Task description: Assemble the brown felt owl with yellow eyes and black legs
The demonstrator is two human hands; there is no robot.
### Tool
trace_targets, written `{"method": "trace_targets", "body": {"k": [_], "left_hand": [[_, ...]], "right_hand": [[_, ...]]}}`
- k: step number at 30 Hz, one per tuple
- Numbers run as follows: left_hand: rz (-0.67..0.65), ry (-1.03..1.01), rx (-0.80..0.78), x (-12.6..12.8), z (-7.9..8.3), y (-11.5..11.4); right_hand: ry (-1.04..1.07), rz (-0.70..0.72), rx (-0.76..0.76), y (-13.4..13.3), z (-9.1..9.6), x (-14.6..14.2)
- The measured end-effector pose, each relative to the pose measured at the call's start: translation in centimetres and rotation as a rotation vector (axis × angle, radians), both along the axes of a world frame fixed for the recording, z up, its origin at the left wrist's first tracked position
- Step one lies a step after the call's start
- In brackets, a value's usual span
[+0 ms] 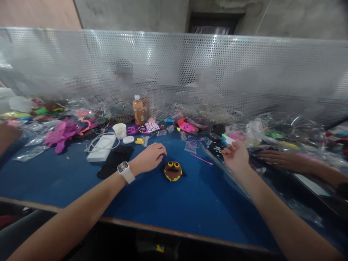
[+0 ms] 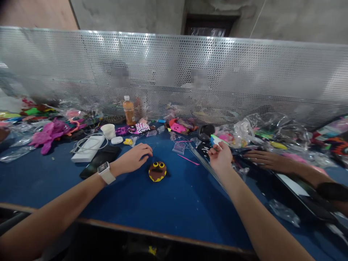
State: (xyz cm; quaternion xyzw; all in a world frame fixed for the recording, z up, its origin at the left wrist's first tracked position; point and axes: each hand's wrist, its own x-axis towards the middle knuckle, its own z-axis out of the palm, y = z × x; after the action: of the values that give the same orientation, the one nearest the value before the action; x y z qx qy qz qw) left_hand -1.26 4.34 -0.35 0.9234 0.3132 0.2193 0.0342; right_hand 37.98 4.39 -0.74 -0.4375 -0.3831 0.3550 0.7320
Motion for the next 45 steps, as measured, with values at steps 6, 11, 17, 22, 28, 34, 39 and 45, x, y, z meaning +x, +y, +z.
{"method": "trace_targets", "body": {"k": [6, 11, 17, 22, 28, 34, 39, 45], "left_hand": [[-0.040, 0.052, -0.004, -0.4, 1.8, -0.3], [-0.019, 0.094, 0.014, -0.4, 0.3, -0.4], [0.070, 0.090, -0.007, -0.4, -2.2, -1.7], [-0.009, -0.015, -0.260, -0.4, -2.0, -2.1], [-0.027, -0.201, -0.600, -0.8, -0.3, -2.7], [-0.010, -0.265, -0.715, -0.4, 0.5, -3.2], [-0.039, -0.261, -0.754, -0.3, 0.3, -3.0], [-0.131, -0.227, -0.789, -0.7, 0.7, -2.5]], "right_hand": [[-0.295, 0.202, -0.169, -2.4, 1.3, -6.5], [-1.038, 0.359, -0.132, -5.6, 0.8, -11.1], [-1.271, 0.405, -0.149, -6.6, -0.5, -12.7], [-1.036, 0.511, -0.196, -7.1, -0.6, -12.8], [-0.694, 0.681, -0.307, -7.5, 0.2, -12.9], [-0.596, 0.741, -0.319, -7.2, 0.0, -12.9], [-0.567, 0.709, -0.314, -7.3, -0.2, -12.7], [-0.547, 0.731, -0.341, -7.2, -0.2, -12.6]]}}
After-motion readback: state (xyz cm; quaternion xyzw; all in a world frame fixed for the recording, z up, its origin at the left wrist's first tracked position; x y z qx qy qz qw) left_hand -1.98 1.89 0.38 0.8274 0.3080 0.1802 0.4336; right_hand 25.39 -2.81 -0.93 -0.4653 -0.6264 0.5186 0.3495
